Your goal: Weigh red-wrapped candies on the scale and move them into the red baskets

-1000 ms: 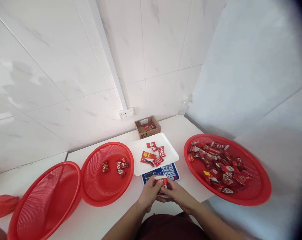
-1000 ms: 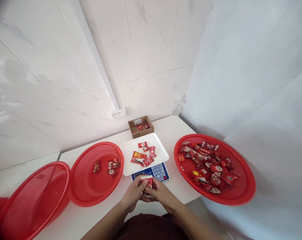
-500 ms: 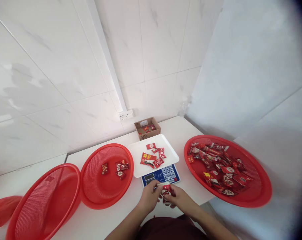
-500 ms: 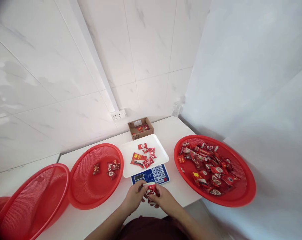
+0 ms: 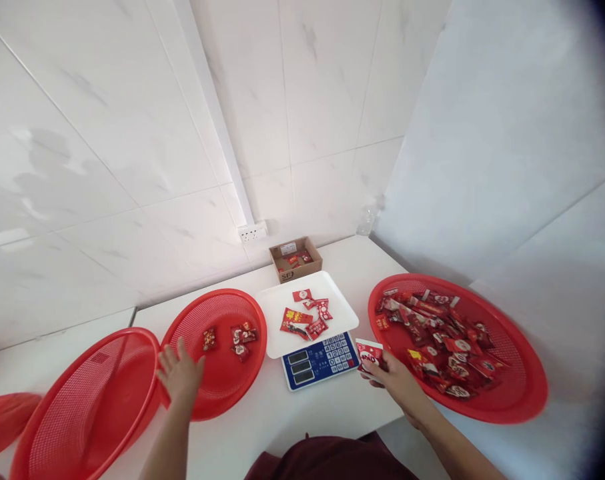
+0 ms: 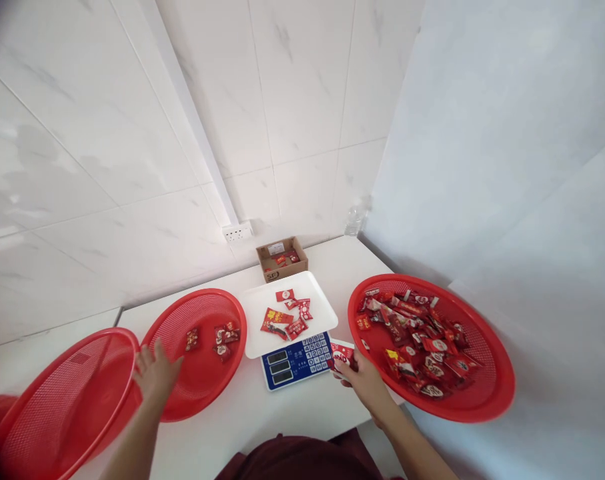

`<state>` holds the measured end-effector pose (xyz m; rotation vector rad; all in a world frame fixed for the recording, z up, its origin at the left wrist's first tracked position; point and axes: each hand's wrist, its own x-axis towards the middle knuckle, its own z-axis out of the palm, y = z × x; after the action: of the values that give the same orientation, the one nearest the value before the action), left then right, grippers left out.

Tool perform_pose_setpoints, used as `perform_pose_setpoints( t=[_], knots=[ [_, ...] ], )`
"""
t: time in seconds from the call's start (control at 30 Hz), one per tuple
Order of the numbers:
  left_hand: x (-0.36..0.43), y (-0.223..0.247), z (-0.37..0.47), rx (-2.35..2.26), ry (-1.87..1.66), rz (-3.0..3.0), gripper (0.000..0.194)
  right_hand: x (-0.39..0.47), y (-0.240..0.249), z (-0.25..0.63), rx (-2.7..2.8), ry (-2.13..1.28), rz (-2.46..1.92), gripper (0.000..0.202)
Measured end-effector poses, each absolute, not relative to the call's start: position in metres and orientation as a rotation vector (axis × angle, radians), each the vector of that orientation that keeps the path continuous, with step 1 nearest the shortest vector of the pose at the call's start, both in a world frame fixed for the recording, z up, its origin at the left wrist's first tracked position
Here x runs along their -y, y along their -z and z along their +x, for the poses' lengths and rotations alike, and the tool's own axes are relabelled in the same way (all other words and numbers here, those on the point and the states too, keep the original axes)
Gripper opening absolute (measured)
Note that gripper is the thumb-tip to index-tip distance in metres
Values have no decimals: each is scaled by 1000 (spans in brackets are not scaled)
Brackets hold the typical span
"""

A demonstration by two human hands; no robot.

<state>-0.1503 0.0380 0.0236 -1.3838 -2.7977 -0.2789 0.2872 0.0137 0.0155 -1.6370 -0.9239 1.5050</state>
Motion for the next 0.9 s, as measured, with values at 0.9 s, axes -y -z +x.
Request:
perform_pose_setpoints(
  t=[0.9],
  knots=[
    [-21,-45,-270,2520,-672,-1804,53,-11,-22,271,1072,-1609,-1679,41]
  ],
)
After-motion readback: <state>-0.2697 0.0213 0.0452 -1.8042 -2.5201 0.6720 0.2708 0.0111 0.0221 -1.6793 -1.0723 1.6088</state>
